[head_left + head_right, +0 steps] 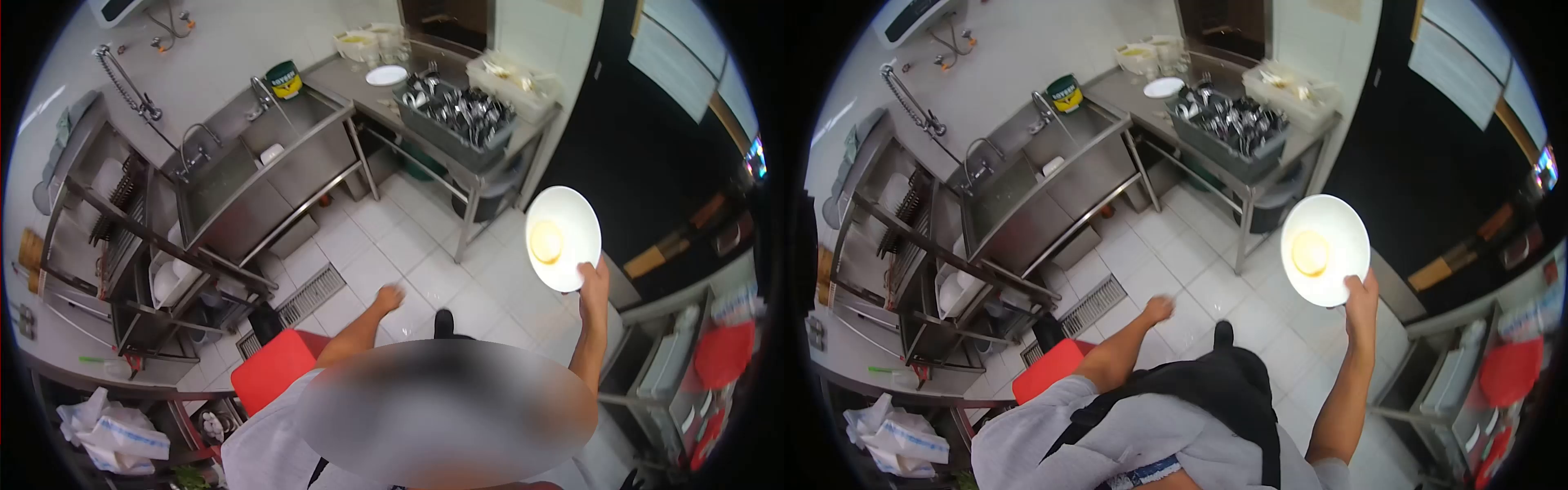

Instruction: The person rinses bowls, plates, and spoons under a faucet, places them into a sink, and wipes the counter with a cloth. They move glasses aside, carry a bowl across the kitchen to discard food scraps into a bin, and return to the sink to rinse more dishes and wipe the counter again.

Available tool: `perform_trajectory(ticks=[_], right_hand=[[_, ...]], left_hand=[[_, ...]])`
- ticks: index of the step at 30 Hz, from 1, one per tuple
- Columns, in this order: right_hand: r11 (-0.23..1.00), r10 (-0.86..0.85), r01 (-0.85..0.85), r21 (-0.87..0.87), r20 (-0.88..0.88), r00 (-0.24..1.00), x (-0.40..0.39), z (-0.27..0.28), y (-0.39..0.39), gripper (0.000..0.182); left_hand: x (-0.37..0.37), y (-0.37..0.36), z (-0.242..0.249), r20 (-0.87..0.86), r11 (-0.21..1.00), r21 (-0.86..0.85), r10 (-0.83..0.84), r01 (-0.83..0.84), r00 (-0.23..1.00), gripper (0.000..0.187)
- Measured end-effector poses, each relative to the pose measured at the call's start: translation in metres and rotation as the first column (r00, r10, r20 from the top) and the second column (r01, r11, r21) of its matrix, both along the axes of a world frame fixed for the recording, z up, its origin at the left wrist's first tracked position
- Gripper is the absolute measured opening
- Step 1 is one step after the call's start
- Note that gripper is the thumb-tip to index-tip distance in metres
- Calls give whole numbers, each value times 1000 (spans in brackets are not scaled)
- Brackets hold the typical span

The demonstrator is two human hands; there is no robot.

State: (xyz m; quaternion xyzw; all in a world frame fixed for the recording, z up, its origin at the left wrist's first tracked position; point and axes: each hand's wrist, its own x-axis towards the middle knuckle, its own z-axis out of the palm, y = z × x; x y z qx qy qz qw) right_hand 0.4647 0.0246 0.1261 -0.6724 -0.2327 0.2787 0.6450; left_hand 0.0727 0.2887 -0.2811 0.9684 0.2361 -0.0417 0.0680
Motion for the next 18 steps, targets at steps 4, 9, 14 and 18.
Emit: perform_trajectory(ticks=[4,9,14,18], right_hand=[[976,165,-186,115,174,971,60,32,166,52],[963,242,-262,68,218,945,87,94,372,43],[931,327,-360,58,302,895,90,124,559,40],[927,369,-367,-70,338,866,79,137,660,38]], left_hand=[[-178,28,-44,-760,968,-128,43,-214,649,26],[-216,-1,62,-471,-576,-713,816,-401,-334,11],[-204,132,30,239,402,7,888,-915,392,21],[-53,344,187,391,290,-842,909,-456,-143,23]])
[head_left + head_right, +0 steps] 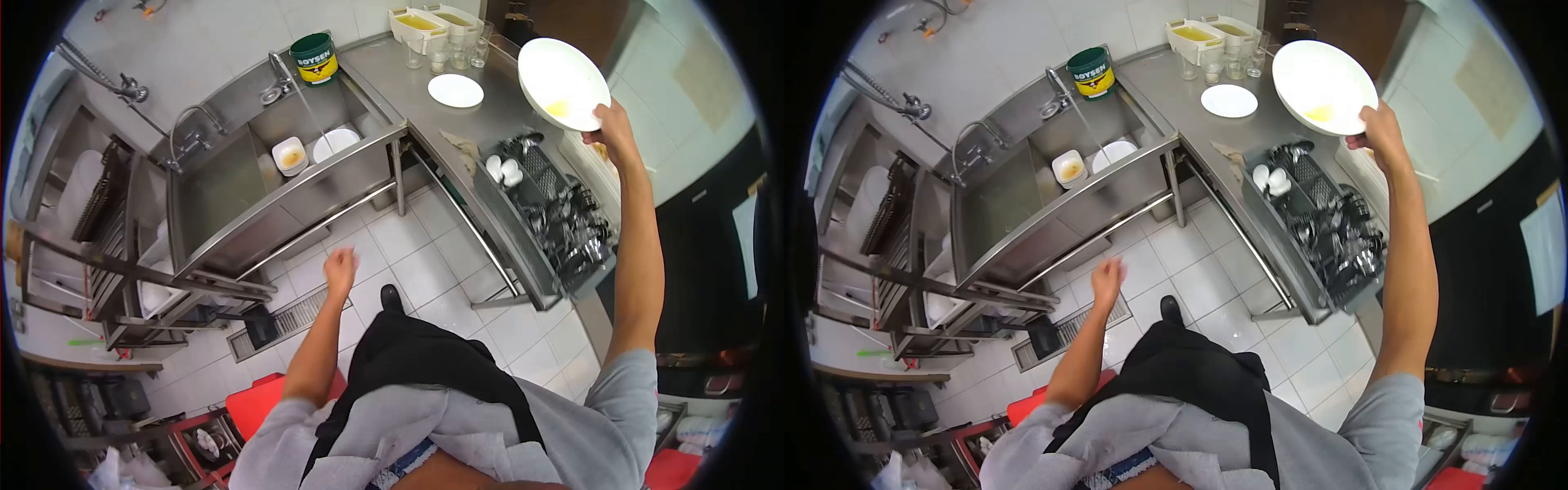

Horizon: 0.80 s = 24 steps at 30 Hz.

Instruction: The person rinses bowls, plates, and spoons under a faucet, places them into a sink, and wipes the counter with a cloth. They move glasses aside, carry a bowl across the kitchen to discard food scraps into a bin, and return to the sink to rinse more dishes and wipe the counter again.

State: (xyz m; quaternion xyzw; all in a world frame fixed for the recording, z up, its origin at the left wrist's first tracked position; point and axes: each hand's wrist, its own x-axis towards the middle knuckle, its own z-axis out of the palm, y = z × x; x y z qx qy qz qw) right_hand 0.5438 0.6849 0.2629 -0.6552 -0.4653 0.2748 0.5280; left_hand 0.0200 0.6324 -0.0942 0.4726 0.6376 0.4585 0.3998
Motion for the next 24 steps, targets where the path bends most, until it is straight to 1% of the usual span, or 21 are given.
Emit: perform_trajectory(ticks=[1,2,3,4,5,6,7,8,9,10,11,12,13,14,15,17,18,21,24], right_hand=[[999,-15,16,-28,19,1000,-4,0,15,38],[999,20,-19,-31,39,999,4,-5,29,40],[998,61,-60,-21,62,996,10,-6,44,41],[1000,-25,25,8,115,993,-1,-3,51,46],[999,-11,6,33,151,988,9,-9,59,49],[998,-60,57,29,139,988,9,-11,67,50],[1000,4,-3,-11,139,990,16,-12,72,50],[999,-14,21,-29,204,979,18,-12,77,49],[995,37,-6,-98,314,949,15,-3,76,52],[998,31,-13,-58,324,946,25,-10,82,56],[996,34,-5,-93,304,952,27,-10,86,58],[995,15,10,-99,241,971,22,-10,92,56],[992,-3,34,-121,248,969,23,-13,96,56],[989,-14,52,-140,257,966,27,-14,106,55],[987,-23,63,-150,257,966,31,-19,122,54],[979,-37,83,-184,243,969,36,-28,142,53],[976,-46,94,-195,239,970,39,-32,158,52],[970,8,31,-239,161,987,49,-44,198,52],[959,63,-15,-281,163,985,42,-41,239,55]], left_hand=[[19,58,-4,23,989,81,-123,121,992,22],[54,102,39,5,975,65,-212,212,977,21],[93,146,54,342,971,147,-227,187,912,20],[126,196,55,393,943,214,-322,255,861,20],[156,244,53,326,913,283,-381,295,866,23],[174,271,79,-16,916,232,-332,326,943,33],[199,304,85,-170,954,163,-224,252,960,41],[242,360,28,-372,915,358,-45,188,927,42],[277,409,9,-470,952,245,-49,184,881,38],[289,426,22,-337,987,42,-134,157,932,34],[299,443,46,-183,974,-156,-190,162,965,32],[300,454,69,-99,951,-243,-222,193,970,30],[298,454,89,-13,913,-337,-249,230,968,28],[299,460,98,79,867,-421,-257,266,963,27],[299,474,98,59,881,-394,-259,261,964,26],[305,486,83,18,893,-371,-268,255,963,25],[313,503,69,-7,866,-427,-290,259,957,22],[323,520,46,-191,906,-373,-288,202,938,26],[321,510,30,-164,993,-119,-41,22,986,29]])
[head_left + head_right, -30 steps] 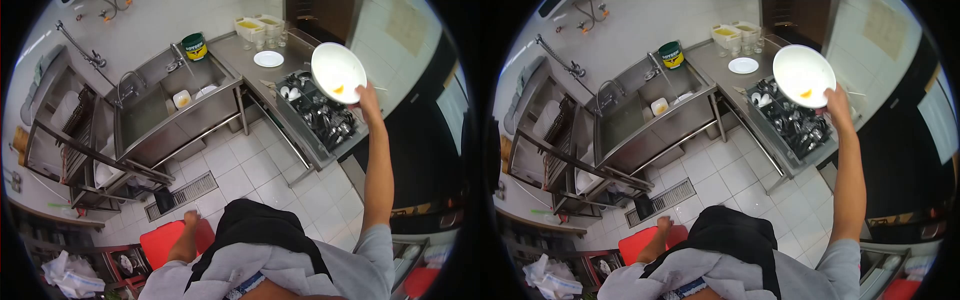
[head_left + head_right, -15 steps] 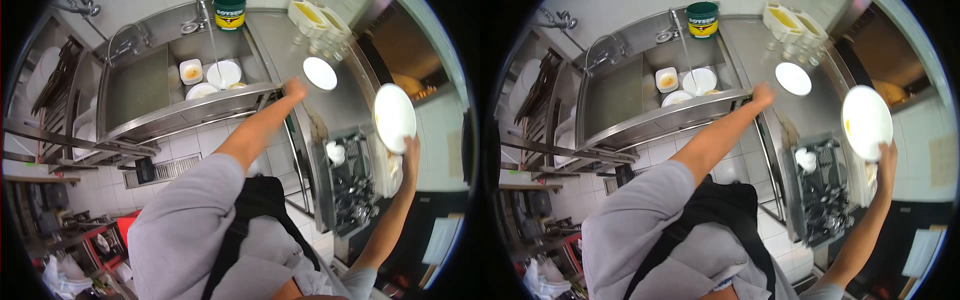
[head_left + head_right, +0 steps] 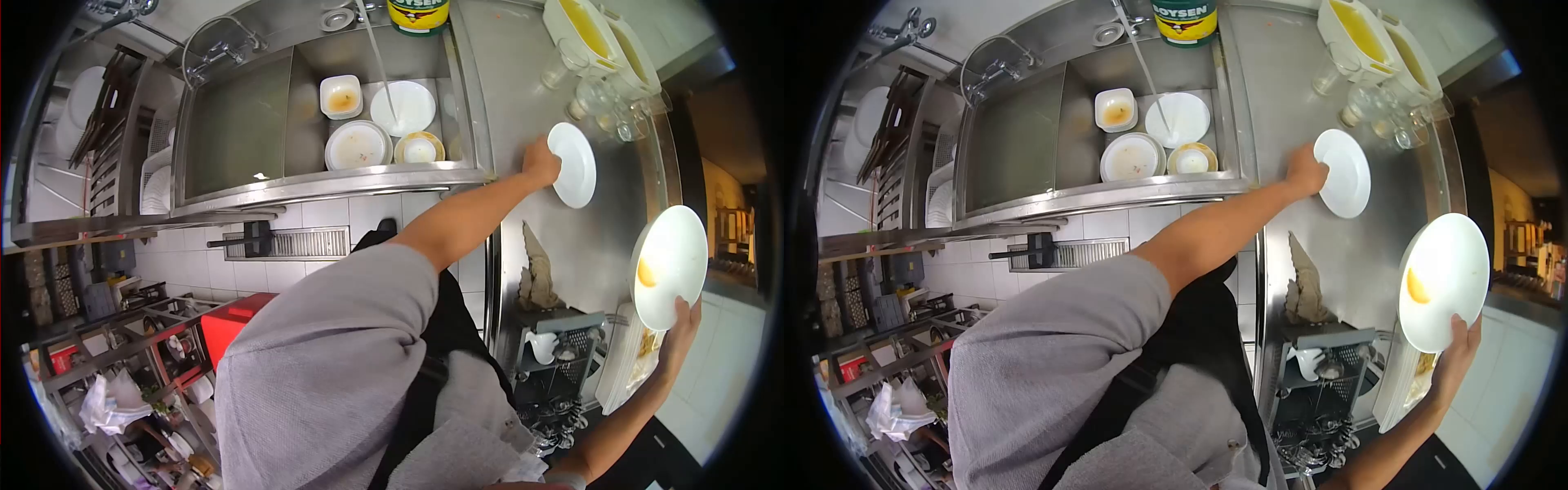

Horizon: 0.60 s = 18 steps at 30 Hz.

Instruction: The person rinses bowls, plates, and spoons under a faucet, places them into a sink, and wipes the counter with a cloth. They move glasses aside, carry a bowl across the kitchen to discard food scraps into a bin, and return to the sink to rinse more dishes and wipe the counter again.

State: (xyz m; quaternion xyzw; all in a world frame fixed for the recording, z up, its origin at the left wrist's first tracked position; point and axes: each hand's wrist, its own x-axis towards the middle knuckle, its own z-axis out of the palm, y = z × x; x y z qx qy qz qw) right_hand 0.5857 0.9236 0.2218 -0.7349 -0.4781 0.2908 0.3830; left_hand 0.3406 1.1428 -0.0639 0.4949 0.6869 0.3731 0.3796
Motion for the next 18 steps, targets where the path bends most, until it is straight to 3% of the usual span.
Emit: perform_trajectory(ticks=[3,5,9,11,13,15,16,18], right_hand=[[1000,11,-11,-18,21,1000,-15,5,36,56],[999,37,-37,-23,11,999,-34,10,61,56],[996,78,-78,-32,-30,997,-100,12,111,55],[983,165,-162,-89,25,986,-137,3,141,55],[964,236,-229,-136,39,971,-182,-14,172,56],[943,308,-277,-185,166,937,-226,-44,204,55],[882,439,-424,-204,31,898,-256,-56,221,55],[857,483,-476,-200,-14,876,-305,-102,246,52]], left_hand=[[-52,-15,16,234,997,70,17,-34,972,39],[-120,-26,49,276,1000,1,11,-12,961,40],[-275,-35,51,103,996,-43,84,-80,991,48],[-353,-33,-5,-96,970,66,239,-234,966,51],[-419,-38,-19,148,956,18,288,-294,946,44],[-464,-38,-17,-66,940,-90,323,-328,944,39],[-485,-37,-38,-69,931,-143,330,-337,941,40],[-523,-37,-107,-75,902,-247,347,-354,935,42]])
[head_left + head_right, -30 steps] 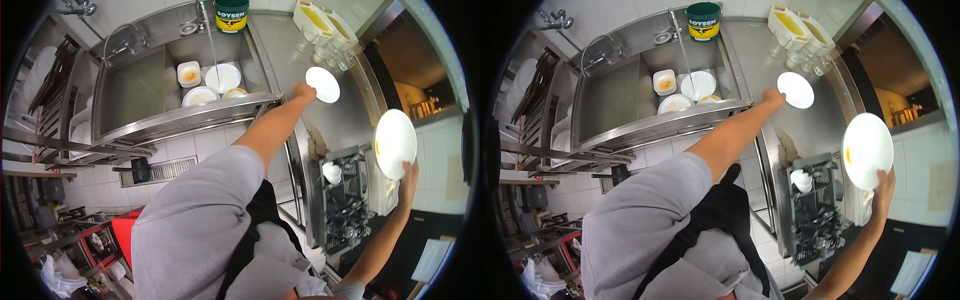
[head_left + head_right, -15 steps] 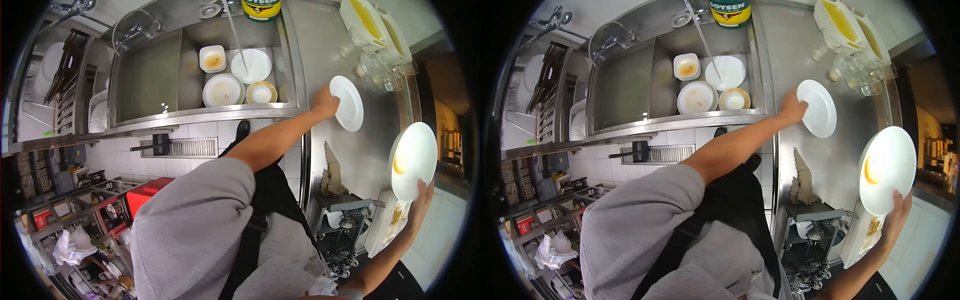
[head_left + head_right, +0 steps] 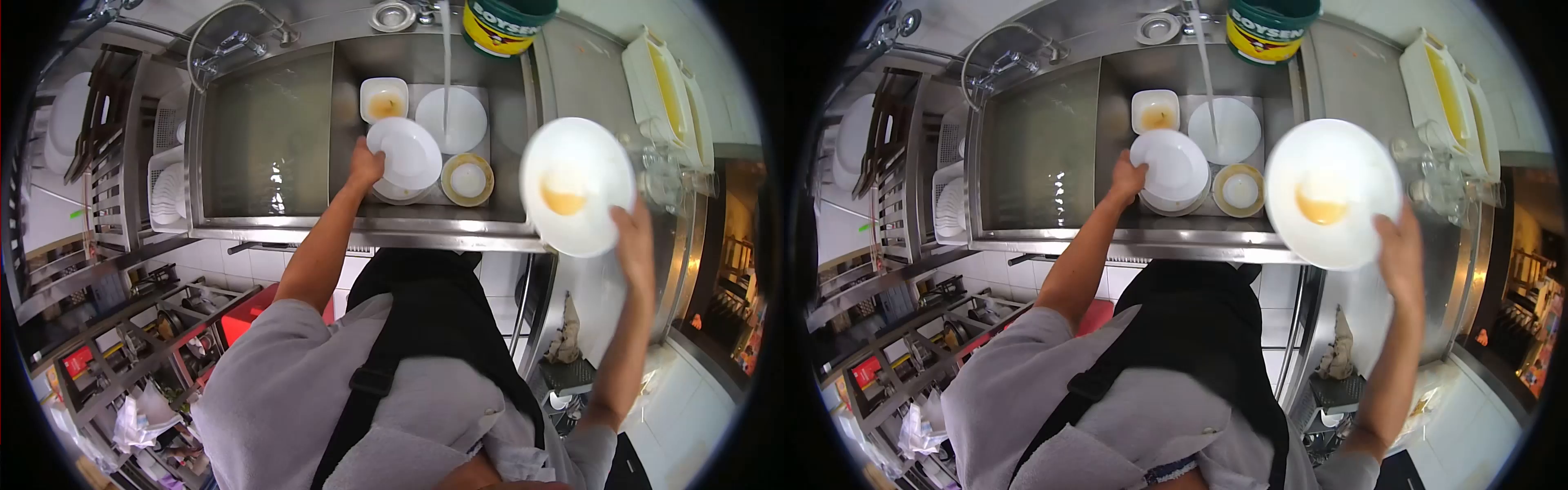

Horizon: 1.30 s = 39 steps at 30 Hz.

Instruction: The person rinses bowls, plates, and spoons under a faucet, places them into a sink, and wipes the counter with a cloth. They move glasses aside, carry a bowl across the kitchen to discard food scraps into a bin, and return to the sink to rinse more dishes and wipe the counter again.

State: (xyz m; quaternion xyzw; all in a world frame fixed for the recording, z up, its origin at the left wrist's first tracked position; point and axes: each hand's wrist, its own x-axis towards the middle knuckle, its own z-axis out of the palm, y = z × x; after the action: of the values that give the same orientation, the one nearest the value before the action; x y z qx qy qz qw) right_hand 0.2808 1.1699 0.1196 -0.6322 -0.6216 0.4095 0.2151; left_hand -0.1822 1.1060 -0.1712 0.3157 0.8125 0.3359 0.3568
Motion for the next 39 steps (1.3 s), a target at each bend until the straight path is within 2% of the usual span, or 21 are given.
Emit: perform_trajectory(ticks=[2,3,4,5,6,7,10,13,15,16,18,21,25,28,31,32,34,35,36,38,39], right_hand=[[988,144,-140,-61,65,987,-53,-38,24,50],[985,155,-152,-86,28,987,-66,-82,37,50],[967,48,-82,-240,-144,988,-102,-91,41,50],[969,57,-75,-235,-85,995,-121,-121,48,48],[924,30,-57,-377,-78,997,-141,-141,57,46],[911,30,-53,-409,-63,998,-156,-167,64,44],[920,-52,32,-390,-40,998,-191,-248,80,44],[858,-136,111,-501,-13,991,-230,-298,102,44],[858,-204,177,-482,-3,979,-250,-339,116,54],[848,-225,183,-497,-25,974,-258,-352,123,53],[832,-268,189,-521,-79,960,-275,-370,134,50],[824,-290,197,-531,-96,952,-298,-363,143,34],[856,-245,131,-500,-168,955,-306,-387,162,47],[922,-46,-46,-384,-227,973,-296,-391,173,49],[912,-11,-35,-408,-110,994,-284,-367,183,53],[894,106,-66,-444,67,992,-280,-343,187,52],[938,279,-169,-304,370,886,-265,-340,188,52],[940,335,-239,-244,515,789,-258,-337,188,51],[929,351,-225,-293,509,786,-249,-335,186,48],[921,388,-262,-289,606,694,-237,-323,181,47],[915,403,-279,-290,652,642,-230,-319,176,47]], left_hand=[[-11,0,-28,-26,995,-99,19,-21,999,42],[-11,-2,-35,-37,988,-150,27,-32,999,43],[-8,-1,-31,-78,983,-183,-1,-13,997,47],[-10,2,-43,-47,976,-213,40,-50,998,49],[-12,3,-66,-19,966,-244,83,-85,996,51],[-14,0,-89,9,953,-281,124,-117,992,53],[-18,-6,-147,-39,951,-290,102,-109,994,58],[-7,-4,-136,16,934,-293,220,-206,975,55],[-11,-13,-172,64,946,-252,228,-206,972,52],[-12,-18,-188,87,951,-230,233,-208,969,51],[-11,-16,-175,33,945,-282,181,-165,983,50],[-11,-10,-155,-81,903,-402,133,-154,988,48],[-15,2,-129,-178,821,-564,-19,-86,984,49],[-30,3,-138,13,699,-708,-130,101,991,53],[-21,16,-118,-52,652,-740,-303,167,951,51],[-11,26,-103,-123,698,-698,-336,160,934,48],[26,47,-79,-270,783,-604,-379,151,885,43],[43,54,-86,-206,812,-509,-439,287,875,44],[61,61,-95,-148,820,-396,-502,414,852,46],[103,75,-120,-1,747,-126,-658,652,753,37],[126,78,-135,21,709,-177,-691,682,723,36]])
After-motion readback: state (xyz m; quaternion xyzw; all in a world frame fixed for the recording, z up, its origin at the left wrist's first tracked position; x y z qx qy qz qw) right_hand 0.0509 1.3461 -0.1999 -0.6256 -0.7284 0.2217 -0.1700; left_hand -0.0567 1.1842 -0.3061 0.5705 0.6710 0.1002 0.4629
